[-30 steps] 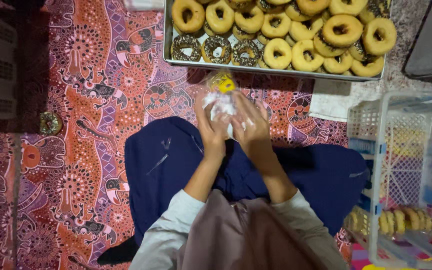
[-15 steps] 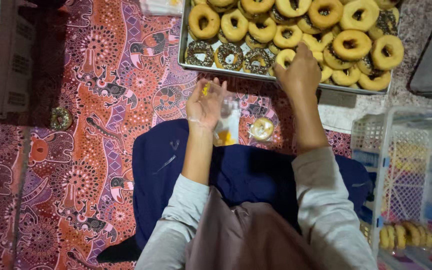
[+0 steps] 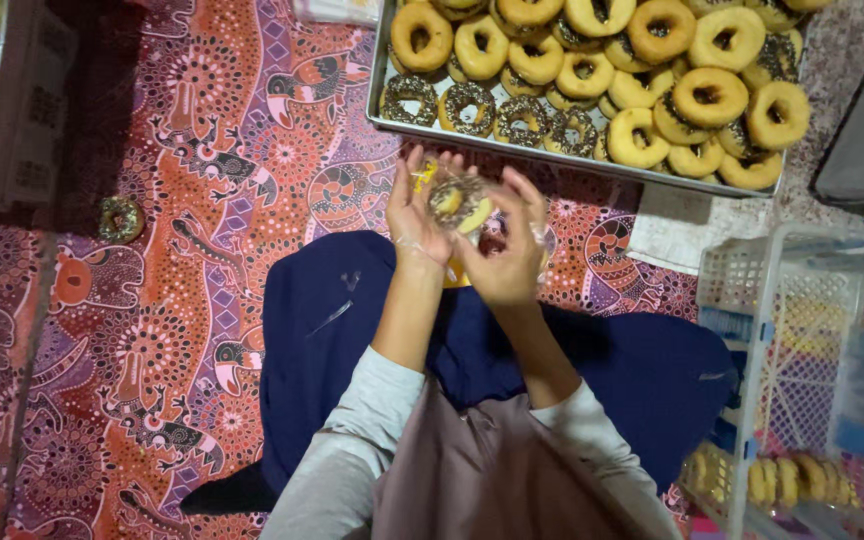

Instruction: The person sits on the floor and repeatedly picks donuts from a metal tray, places them into small clear plastic bags, and sets the packaged donuts into a nearby crate.

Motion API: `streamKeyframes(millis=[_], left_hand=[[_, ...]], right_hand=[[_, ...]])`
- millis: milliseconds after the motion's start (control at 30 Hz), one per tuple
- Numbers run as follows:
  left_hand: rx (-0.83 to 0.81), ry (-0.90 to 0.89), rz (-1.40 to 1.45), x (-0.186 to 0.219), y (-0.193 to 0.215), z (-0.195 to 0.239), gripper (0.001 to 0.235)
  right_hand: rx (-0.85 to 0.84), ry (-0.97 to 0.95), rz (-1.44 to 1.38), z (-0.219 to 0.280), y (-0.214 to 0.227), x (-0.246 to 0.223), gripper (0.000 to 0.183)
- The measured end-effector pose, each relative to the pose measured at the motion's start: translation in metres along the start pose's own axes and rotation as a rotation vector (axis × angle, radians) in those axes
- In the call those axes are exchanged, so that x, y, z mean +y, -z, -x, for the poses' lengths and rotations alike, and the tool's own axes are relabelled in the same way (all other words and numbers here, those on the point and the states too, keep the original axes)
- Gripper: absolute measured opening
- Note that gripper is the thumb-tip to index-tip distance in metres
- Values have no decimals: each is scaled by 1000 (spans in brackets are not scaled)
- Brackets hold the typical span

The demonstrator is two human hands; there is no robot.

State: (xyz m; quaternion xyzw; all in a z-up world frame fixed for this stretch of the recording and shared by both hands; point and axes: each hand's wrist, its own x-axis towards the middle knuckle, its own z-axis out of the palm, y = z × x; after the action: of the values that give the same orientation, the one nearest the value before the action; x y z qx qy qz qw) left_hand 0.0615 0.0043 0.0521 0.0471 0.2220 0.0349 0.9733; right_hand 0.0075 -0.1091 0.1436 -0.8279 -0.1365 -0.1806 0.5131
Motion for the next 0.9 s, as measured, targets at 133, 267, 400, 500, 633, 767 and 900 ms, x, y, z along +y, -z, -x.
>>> streamKeyframes(millis=[133, 267, 400, 500, 633, 767, 900], left_hand=[[9, 35, -204, 11, -30, 38, 57], [-171, -685, -901, 6, -46, 106, 84], [-183, -1082, -1470, 33, -26, 134, 41], [-102, -1041, -1498, 56, -23, 116, 17], [-210, -1132, -1661, 84, 3, 142, 12], [-77, -1008, -1590, 102, 26, 179, 12], [101, -761, -1386, 115, 41, 174, 15]], right_hand=[[-50, 97, -10, -8, 1, -8, 60], [-17, 125, 101, -19, 20, -24, 58], [-96, 69, 126, 3, 16, -30, 60], [-205, 49, 143, -5, 0, -24, 56], [-402, 5, 71, 14, -11, -17, 44], [-469, 85, 3, 45, -13, -37, 26], [-538, 189, 9, 56, -35, -61, 16]])
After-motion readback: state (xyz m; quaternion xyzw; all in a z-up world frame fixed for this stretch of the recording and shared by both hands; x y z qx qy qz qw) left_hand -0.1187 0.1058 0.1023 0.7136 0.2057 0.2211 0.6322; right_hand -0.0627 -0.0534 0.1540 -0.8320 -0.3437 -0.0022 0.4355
